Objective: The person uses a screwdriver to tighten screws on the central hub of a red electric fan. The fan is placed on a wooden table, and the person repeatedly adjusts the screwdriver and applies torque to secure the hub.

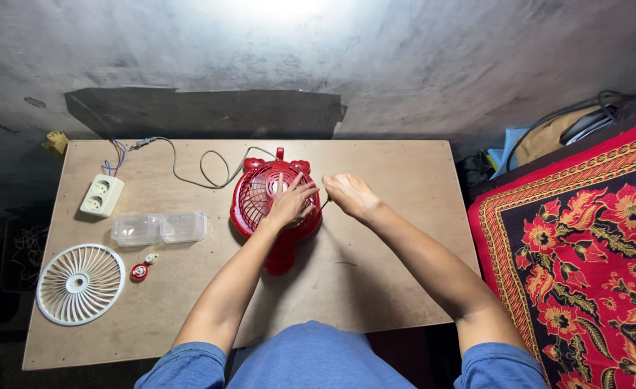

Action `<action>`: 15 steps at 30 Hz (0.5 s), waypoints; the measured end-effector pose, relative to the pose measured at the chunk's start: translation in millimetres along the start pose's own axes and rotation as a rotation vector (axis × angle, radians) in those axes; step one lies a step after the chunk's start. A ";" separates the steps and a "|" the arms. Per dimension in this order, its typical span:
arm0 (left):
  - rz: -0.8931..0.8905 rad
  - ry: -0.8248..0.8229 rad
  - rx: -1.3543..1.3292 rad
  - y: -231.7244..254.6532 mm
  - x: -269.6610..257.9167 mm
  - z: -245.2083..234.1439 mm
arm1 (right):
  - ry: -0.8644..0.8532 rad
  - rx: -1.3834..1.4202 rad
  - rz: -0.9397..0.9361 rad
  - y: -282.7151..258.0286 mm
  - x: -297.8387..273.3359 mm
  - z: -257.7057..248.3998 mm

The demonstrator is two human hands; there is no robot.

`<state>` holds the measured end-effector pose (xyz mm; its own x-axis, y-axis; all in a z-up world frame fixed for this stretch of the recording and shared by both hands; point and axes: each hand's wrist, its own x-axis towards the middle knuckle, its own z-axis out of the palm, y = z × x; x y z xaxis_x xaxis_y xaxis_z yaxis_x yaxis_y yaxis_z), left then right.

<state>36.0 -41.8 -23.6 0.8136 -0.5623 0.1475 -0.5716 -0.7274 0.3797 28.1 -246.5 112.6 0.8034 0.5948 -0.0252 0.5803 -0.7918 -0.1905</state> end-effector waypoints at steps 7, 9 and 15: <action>0.001 -0.011 -0.464 16.4 18.0 -7.5 | 0.033 -0.020 -0.062 -5.5 -6.2 -8.1; -0.063 -0.086 -0.528 26.2 20.8 -7.6 | 0.024 -0.003 -0.071 -6.6 -8.1 -15.2; -0.146 0.210 -0.645 38.1 12.5 -7.3 | 0.029 0.126 0.078 -4.7 -7.8 -55.1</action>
